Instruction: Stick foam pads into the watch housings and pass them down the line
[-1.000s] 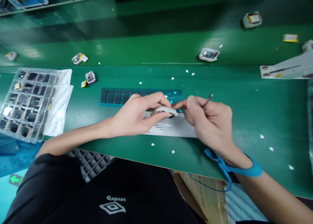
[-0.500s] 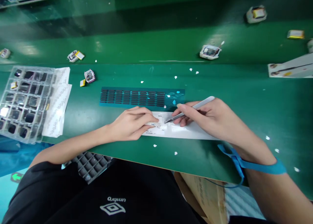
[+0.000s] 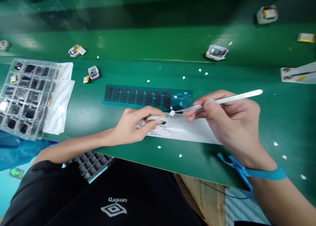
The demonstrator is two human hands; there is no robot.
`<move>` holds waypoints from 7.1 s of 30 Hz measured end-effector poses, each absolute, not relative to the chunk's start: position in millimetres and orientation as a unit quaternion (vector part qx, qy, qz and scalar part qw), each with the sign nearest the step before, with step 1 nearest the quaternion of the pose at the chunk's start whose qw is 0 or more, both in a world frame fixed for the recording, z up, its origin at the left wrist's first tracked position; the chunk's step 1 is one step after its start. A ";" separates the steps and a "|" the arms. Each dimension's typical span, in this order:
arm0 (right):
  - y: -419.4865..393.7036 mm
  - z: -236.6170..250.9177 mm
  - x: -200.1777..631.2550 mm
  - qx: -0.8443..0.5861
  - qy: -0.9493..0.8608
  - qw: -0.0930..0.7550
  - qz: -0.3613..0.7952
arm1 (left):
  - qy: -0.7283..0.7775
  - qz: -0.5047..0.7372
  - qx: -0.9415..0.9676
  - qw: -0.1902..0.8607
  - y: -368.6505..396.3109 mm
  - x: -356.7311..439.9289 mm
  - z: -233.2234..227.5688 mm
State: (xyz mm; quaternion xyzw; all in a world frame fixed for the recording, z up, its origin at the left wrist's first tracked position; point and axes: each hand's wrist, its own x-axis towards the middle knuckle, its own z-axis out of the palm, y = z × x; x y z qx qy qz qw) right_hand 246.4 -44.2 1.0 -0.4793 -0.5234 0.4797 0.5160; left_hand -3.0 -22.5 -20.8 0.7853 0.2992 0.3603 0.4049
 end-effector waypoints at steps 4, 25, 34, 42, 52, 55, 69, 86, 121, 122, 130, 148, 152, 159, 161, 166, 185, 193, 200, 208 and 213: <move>-60.1 1.2 226.5 -0.491 -0.516 0.534 0.455 | 0.312 0.299 0.634 0.642 -29.4 -2.2 -8.2; -62.4 4.6 222.1 -0.482 -0.577 0.479 0.453 | 0.257 0.271 0.573 0.729 -40.6 -2.3 -6.2; -62.9 3.0 217.9 -0.480 -0.572 0.482 0.458 | 0.270 0.303 0.564 0.719 -43.2 0.3 -6.0; -53.6 3.3 232.1 -0.545 -0.560 0.538 0.317 | 0.295 0.334 0.712 0.543 -31.5 -0.7 -8.1; -26.0 -20.4 257.5 -0.576 -0.682 0.375 0.249 | 0.235 0.216 0.905 0.281 26.2 -7.8 -34.1; -25.0 -21.8 258.2 -0.573 -0.683 0.377 0.253 | 0.247 0.163 0.911 0.289 23.6 -6.0 -34.7; -16.4 -23.4 252.9 -0.526 -0.744 0.399 0.107 | 0.256 0.120 0.911 0.299 26.7 -2.1 -29.4; -55.1 -1.6 243.5 -0.408 -0.820 0.394 -0.068 | 0.441 0.352 0.401 0.722 40.5 -16.9 22.4; -63.4 2.4 225.6 -0.357 -0.876 0.317 0.061 | 0.479 0.372 0.386 0.695 -6.8 7.8 -2.9; -62.8 1.3 225.6 -0.357 -0.872 0.328 0.062 | 0.479 0.370 0.395 0.692 -6.0 8.1 -3.1; -62.8 -2.6 223.6 -0.375 -0.849 0.361 0.088 | 0.467 0.377 0.422 0.679 -12.6 8.5 -1.6; -56.7 -6.0 230.5 -0.350 -0.859 0.373 -0.023 | 0.414 0.286 0.845 0.180 199.5 -10.8 -50.3; -57.6 -3.7 234.1 -0.369 -0.860 0.350 -0.023 | 0.356 0.256 0.852 0.285 212.9 56.3 -81.1; -57.2 -5.7 237.1 -0.379 -0.832 0.403 -0.037 | 0.296 0.326 0.808 0.391 164.5 61.0 -44.3; -58.3 -6.3 237.6 -0.396 -0.812 0.427 -0.032 | 0.298 0.367 0.761 0.444 129.7 54.7 -27.4; -58.6 -4.2 239.1 -0.519 -0.746 0.416 -0.041 | 0.315 0.309 0.637 0.632 41.7 41.1 1.3; -61.0 -2.4 235.2 -0.496 -0.796 0.344 -0.048 | 0.373 0.331 0.538 0.680 -9.9 40.5 1.1; -64.8 -8.7 239.3 -0.456 -0.829 0.312 -0.080 | 0.400 0.343 0.624 0.577 -17.6 39.2 6.1; -57.6 -10.6 242.1 -0.484 -0.800 0.354 -0.024 | 0.355 0.371 0.752 0.413 -7.7 32.3 -0.5; -57.7 -8.8 242.6 -0.489 -0.776 0.398 0.021 | 0.335 0.256 0.620 0.661 -3.4 36.2 6.7; -57.8 -2.7 245.4 -0.471 -0.779 0.408 0.069 | 0.314 0.250 0.521 0.753 1.4 36.1 8.9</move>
